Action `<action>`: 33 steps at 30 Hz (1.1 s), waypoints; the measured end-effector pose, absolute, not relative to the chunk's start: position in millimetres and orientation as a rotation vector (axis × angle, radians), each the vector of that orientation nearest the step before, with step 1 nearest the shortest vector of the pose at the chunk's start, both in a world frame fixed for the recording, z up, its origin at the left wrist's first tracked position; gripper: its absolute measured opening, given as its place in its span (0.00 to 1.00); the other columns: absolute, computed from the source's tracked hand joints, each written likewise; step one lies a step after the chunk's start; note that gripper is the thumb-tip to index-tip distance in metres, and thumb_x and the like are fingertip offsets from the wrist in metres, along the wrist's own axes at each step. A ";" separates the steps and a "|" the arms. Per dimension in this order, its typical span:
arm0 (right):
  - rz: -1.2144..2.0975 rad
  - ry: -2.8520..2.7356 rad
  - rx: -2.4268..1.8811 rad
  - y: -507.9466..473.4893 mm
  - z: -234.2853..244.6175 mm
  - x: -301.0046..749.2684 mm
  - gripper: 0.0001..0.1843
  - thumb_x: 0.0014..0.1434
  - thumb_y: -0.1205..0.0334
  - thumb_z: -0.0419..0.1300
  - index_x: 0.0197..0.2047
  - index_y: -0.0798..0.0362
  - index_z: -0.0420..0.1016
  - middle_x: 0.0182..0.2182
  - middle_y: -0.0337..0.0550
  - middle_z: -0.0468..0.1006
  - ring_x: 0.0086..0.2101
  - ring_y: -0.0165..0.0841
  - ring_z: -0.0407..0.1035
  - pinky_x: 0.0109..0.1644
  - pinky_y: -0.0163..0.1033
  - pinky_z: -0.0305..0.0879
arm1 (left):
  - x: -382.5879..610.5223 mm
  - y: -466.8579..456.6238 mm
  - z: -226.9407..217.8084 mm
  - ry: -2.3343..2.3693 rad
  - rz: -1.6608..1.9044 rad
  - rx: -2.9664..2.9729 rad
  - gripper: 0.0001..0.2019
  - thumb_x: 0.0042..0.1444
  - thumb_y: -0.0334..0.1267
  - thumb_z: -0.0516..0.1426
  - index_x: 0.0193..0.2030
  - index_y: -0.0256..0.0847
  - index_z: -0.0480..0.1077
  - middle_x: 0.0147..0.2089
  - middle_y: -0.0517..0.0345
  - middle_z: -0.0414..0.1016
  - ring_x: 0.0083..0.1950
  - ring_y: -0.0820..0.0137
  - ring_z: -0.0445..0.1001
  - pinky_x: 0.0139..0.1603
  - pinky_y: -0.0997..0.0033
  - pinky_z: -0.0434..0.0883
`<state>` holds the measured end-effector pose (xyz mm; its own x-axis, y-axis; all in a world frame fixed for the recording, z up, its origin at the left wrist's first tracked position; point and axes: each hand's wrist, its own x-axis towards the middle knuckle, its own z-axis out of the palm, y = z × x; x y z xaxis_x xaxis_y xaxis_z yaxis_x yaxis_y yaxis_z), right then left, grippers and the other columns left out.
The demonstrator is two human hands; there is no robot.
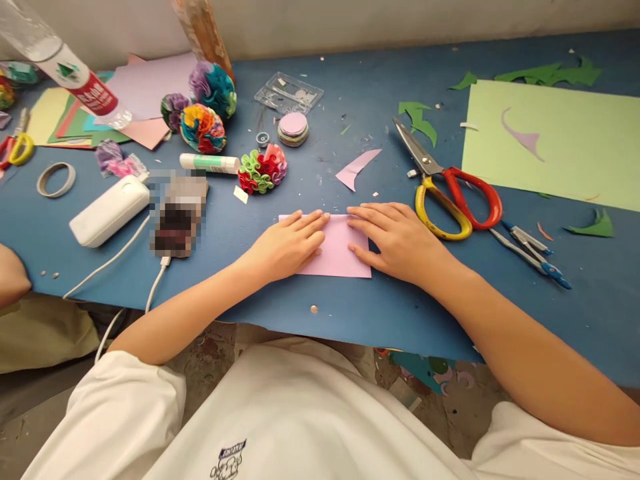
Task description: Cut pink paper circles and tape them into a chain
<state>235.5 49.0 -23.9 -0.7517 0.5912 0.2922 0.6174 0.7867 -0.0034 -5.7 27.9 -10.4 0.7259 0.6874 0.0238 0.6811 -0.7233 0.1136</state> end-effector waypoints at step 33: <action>0.190 -2.512 -1.199 52.4 -43.5 253.6 0.37 0.60 0.43 0.53 0.66 0.54 0.59 0.59 0.58 0.71 0.58 0.53 0.66 0.62 0.61 0.62 | 5.5 39.7 20.2 1.526 0.012 2.509 0.21 0.62 0.47 0.55 0.54 0.32 0.66 0.55 0.43 0.72 0.56 0.57 0.70 0.53 0.61 0.68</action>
